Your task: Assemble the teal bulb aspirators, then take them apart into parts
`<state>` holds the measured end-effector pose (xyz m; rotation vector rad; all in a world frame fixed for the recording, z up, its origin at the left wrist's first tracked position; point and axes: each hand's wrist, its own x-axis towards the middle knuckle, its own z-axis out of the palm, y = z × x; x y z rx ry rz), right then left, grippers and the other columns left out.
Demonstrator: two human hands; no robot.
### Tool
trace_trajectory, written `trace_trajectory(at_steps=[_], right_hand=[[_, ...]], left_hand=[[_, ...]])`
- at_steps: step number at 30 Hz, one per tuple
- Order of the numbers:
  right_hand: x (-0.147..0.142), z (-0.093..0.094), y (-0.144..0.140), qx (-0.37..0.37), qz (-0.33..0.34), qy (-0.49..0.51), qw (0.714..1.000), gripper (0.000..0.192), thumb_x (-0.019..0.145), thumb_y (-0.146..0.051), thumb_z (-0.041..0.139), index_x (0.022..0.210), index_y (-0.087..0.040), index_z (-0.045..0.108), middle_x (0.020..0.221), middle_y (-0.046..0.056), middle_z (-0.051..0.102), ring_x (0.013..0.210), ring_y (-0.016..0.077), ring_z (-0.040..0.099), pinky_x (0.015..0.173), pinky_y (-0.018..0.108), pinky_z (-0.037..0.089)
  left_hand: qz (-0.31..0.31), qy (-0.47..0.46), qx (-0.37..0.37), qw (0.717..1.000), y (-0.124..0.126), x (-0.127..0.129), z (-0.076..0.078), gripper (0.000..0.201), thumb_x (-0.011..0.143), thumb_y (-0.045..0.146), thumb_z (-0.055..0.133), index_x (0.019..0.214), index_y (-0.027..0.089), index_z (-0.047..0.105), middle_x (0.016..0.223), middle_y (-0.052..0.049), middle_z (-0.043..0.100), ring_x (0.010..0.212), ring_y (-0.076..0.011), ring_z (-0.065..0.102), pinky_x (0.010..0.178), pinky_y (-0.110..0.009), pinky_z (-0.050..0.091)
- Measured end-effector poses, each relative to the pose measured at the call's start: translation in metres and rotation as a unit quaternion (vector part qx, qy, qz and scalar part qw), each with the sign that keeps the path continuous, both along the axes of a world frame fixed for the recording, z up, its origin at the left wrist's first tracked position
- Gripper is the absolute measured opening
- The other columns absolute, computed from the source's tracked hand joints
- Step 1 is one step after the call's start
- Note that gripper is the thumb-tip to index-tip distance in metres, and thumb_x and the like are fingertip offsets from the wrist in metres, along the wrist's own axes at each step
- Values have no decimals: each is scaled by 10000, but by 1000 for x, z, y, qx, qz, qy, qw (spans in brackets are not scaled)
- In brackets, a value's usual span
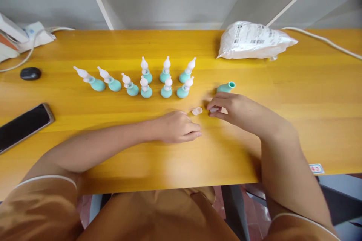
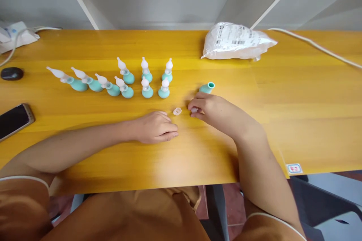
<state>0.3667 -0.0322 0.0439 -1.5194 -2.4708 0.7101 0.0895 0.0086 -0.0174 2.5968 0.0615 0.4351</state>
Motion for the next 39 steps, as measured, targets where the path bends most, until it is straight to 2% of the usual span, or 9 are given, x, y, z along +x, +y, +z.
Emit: trace_trajectory(at_steps=[14,17,20,22,24,27,30,34,39], right_hand=[[-5,-10,4,93,17,4,996,137,1008,-159,565,914,-254,597,954,83,663,804,256,644,745,405,520],[-5,-4,4,117,11,24,993,111,1002,-159,593,957,-258,615,970,88,692,831,263,662,755,413,539],[-5,10,0,129,-25,75,989,44,1007,-231,686,1014,-274,681,1011,83,729,800,262,668,747,440,565],[-7,19,-3,130,-52,144,980,69,993,-281,766,1044,-302,725,1035,68,741,771,248,661,730,447,572],[-11,24,-7,125,-55,240,961,129,964,-282,832,1059,-325,756,1021,47,733,787,239,662,712,431,570],[-20,25,-10,111,-27,359,926,219,908,-229,899,1071,-328,791,1000,40,728,849,238,680,672,396,567],[-30,20,-11,96,-8,385,918,264,881,-215,927,1091,-327,813,1012,49,755,876,240,702,674,387,598],[-40,14,-11,64,14,377,924,237,903,-228,915,1102,-316,822,1043,50,768,871,219,724,700,370,632],[-42,11,-10,58,22,373,926,179,929,-276,916,1082,-304,827,1032,50,782,869,219,749,714,369,641]], left_hand=[[3,-14,-28,1000,1,0,-1,440,1174,337,476,775,213,614,679,-16,664,594,-170,534,666,-361,352],[1,-7,-43,999,0,0,0,443,1171,339,469,764,216,593,666,-13,642,588,-171,514,665,-363,351],[-10,-1,-95,995,1,0,4,439,1157,340,482,743,218,561,648,-7,617,581,-164,499,672,-354,365],[-14,3,-175,985,2,-1,9,422,1142,338,514,740,215,554,652,-2,628,588,-151,529,669,-335,384],[-6,8,-305,952,4,-1,15,395,1129,366,559,768,208,580,663,6,658,599,-134,586,650,-297,417],[25,-11,-525,850,8,-1,22,398,1069,525,698,858,195,629,685,24,686,562,-103,614,592,-244,470],[23,-30,-643,765,11,1,26,517,914,643,880,931,168,678,723,15,722,518,-83,616,546,-228,507],[-1,-29,-688,725,11,2,26,563,814,632,980,947,140,738,764,-16,771,532,-89,673,539,-218,541],[10,-14,-696,718,13,2,22,546,819,624,980,904,130,765,792,-35,789,577,-98,711,549,-207,558]])
